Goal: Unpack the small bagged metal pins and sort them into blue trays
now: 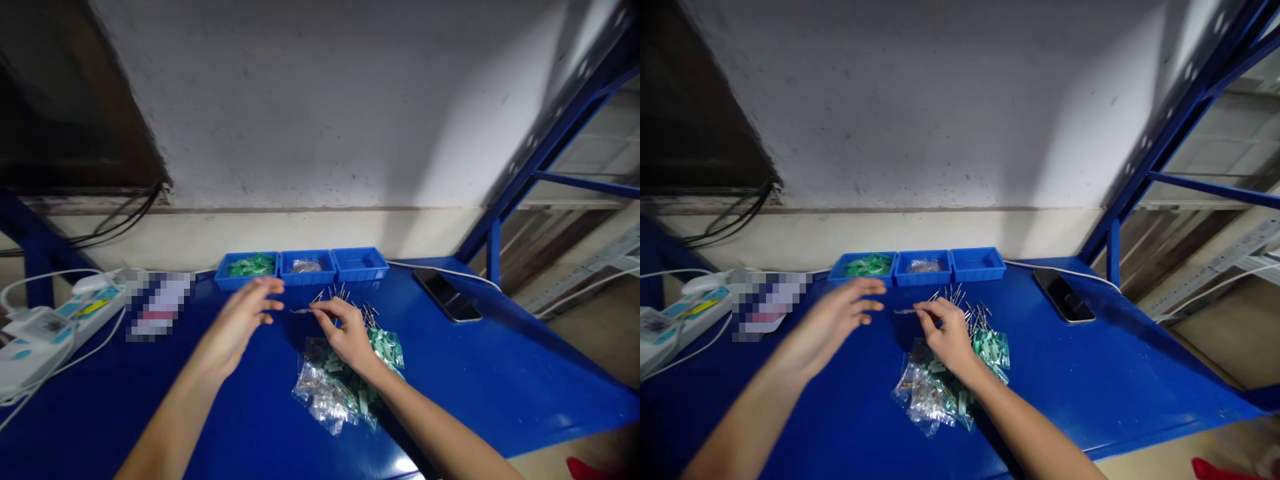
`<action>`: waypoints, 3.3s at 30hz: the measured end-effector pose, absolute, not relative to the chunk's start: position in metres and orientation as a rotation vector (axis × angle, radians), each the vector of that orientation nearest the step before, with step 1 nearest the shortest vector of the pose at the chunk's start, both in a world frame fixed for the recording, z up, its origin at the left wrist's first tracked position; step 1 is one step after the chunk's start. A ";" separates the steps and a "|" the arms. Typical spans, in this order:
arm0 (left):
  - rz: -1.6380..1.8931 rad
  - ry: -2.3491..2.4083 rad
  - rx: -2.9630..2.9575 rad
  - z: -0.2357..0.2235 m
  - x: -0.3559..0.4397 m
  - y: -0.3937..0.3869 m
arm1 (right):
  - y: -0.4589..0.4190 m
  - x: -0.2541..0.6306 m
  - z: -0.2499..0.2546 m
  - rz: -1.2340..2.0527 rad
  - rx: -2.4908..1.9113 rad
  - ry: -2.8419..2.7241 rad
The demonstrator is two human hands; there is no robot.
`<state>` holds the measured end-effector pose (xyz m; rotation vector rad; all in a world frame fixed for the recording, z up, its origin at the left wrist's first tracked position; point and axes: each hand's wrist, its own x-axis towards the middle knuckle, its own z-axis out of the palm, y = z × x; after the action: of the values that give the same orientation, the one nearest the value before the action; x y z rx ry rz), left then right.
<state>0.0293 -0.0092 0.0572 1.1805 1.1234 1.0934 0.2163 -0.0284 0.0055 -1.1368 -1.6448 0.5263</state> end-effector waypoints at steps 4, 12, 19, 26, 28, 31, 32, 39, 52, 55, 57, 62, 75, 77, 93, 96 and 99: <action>0.696 1.072 0.983 0.021 0.048 -0.009 | -0.030 0.214 0.003 0.472 -1.065 -1.711; 1.017 0.975 1.129 -0.006 0.048 -0.013 | -0.033 0.213 0.003 0.621 -1.068 -1.743; 1.213 1.069 1.694 -0.011 0.045 -0.010 | -0.029 0.211 0.008 1.298 -1.154 -1.334; 1.152 1.097 1.955 -0.010 0.047 -0.014 | -0.036 0.210 0.010 0.788 -1.187 -1.610; 1.071 1.097 2.027 -0.006 0.050 -0.020 | -0.040 0.212 0.019 0.496 -1.139 -1.643; 0.895 1.087 2.209 -0.003 0.055 -0.031 | -0.050 0.218 0.043 0.090 -0.937 -1.601; 0.835 1.096 2.283 -0.003 0.057 -0.034 | -0.052 0.221 0.051 -0.046 -0.858 -1.581; 0.540 1.239 2.438 -0.014 0.057 -0.035 | -0.018 0.237 0.080 -0.658 -0.821 -1.558; 1.112 1.347 1.900 -0.013 0.042 -0.006 | -0.026 0.217 0.008 0.721 -1.368 -1.791; 1.312 1.300 1.913 -0.007 0.041 -0.009 | -0.032 0.206 0.012 1.023 -1.318 -1.614; 1.367 1.222 1.981 -0.004 0.044 -0.014 | -0.034 0.201 0.015 1.193 -1.242 -1.468; 1.261 1.093 2.147 -0.003 0.053 -0.027 | -0.032 0.201 0.015 1.257 -1.111 -1.255; 1.075 1.078 1.284 -0.003 0.050 -0.015 | -0.038 0.203 0.002 0.372 -1.126 -1.722; 1.126 1.098 1.314 -0.004 0.050 -0.015 | -0.038 0.202 0.002 0.399 -1.150 -1.689; 1.144 1.200 1.650 -0.003 0.049 -0.018 | -0.030 0.208 0.005 0.615 -1.247 -1.590; 1.101 1.123 1.284 -0.004 0.047 -0.014 | -0.035 0.207 0.006 0.460 -1.200 -1.796; 1.108 1.080 1.199 -0.004 0.047 -0.012 | -0.037 0.206 0.005 0.466 -1.149 -1.830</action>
<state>0.0468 -0.0117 -0.0041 1.1985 1.0795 1.1076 0.2059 -0.0366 0.0051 -1.1486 -1.8300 0.4657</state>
